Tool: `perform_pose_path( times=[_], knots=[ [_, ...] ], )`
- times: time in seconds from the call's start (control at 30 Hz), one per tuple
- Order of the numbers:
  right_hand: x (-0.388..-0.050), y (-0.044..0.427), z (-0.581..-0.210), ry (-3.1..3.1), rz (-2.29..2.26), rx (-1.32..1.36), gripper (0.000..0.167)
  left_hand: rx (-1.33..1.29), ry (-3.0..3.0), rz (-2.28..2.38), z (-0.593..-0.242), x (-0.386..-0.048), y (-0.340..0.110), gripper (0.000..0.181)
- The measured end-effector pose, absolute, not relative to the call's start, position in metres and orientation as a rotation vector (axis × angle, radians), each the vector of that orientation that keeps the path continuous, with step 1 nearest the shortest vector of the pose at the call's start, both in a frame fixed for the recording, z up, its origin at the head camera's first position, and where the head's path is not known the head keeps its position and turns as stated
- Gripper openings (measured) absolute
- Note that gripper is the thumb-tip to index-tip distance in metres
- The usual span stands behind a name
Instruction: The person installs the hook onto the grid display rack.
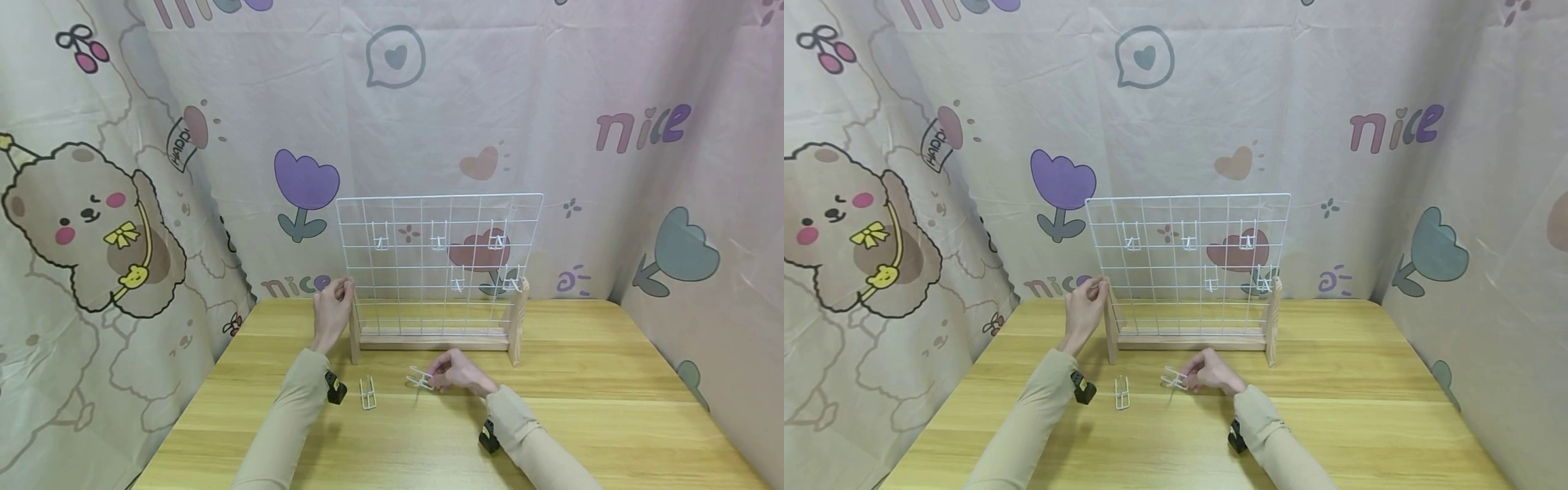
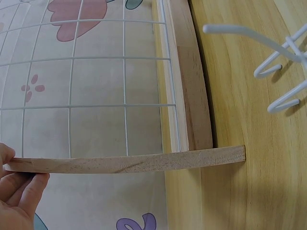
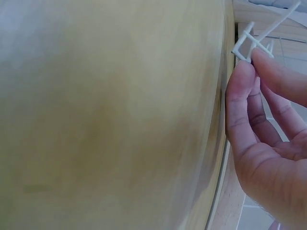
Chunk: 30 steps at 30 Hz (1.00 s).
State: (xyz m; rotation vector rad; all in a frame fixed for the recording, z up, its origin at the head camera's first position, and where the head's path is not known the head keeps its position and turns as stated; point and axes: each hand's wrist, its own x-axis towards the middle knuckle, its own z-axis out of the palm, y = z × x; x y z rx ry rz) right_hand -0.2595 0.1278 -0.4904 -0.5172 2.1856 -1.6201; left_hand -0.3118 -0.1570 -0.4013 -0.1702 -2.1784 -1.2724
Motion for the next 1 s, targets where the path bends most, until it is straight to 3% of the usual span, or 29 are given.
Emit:
perform_pose_path(
  times=[1.0],
  knots=[
    [-0.264,0.116,-0.48,1.994,-2.023,-0.43,0.032,-0.181,-2.177,-1.272,-0.402,-0.312,-0.158,0.03]
  ],
)
